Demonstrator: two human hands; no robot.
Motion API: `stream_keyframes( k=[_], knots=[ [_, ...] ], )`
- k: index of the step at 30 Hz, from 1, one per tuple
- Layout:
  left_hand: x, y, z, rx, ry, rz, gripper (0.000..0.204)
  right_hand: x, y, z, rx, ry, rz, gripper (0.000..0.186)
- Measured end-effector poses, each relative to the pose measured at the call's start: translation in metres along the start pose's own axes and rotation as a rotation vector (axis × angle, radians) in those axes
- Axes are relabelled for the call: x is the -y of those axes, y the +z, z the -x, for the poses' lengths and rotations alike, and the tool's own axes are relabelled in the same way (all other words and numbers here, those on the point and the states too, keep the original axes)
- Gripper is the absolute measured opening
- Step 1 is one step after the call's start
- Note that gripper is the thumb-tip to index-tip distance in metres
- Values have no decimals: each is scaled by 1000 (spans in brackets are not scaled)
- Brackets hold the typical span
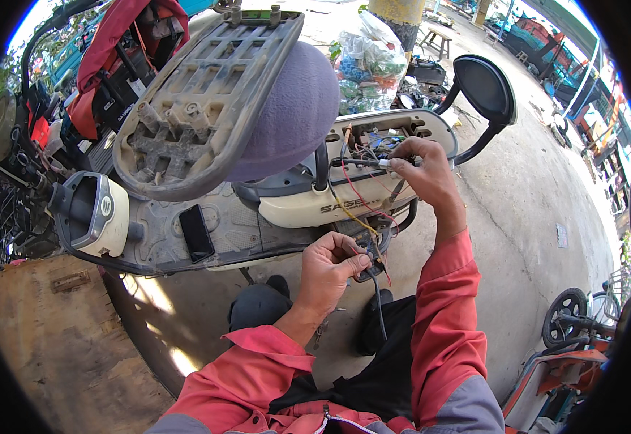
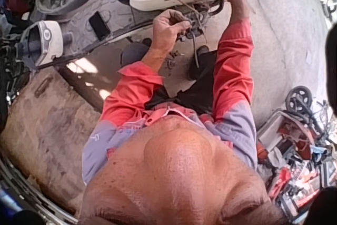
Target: The person is sitting on the ground and working on the wiring of a scooter. They are using a multimeter to test the electrical connections and appear to be troubleshooting an issue.
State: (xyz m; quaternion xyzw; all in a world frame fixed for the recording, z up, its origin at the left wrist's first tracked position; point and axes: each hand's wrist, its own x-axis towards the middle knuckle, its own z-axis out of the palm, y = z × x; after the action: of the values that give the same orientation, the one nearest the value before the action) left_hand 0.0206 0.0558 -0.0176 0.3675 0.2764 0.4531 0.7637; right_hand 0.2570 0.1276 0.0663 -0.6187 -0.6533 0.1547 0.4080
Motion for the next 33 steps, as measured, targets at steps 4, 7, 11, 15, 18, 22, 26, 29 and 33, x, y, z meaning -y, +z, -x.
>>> stream_keyframes(
  k=[4,7,11,15,18,22,26,29,33],
  knots=[
    [0,0,0,0,-10,10,18,-2,-1,0,25,-39,24,22],
    [1,0,0,4,-4,9,18,-4,-1,0,28,-47,7,26],
    [-2,1,1,-4,-4,7,18,-5,-2,1,53,-19,-21,29],
    [-2,2,1,-2,-12,5,18,-4,-4,2,76,9,-26,30],
    [-1,1,1,-3,-11,10,19,-2,-6,1,97,-11,-12,27],
    [-2,1,1,-6,-21,10,19,-6,-7,-7,82,16,-48,22],
    [-4,2,1,-2,-24,-2,19,-7,10,-22,-82,138,-104,22],
    [-2,-1,1,-4,-22,-6,19,-15,16,-33,-172,113,-1,23],
    [-3,-2,0,-23,-16,2,18,-19,19,-36,-228,61,84,22]
  ],
)
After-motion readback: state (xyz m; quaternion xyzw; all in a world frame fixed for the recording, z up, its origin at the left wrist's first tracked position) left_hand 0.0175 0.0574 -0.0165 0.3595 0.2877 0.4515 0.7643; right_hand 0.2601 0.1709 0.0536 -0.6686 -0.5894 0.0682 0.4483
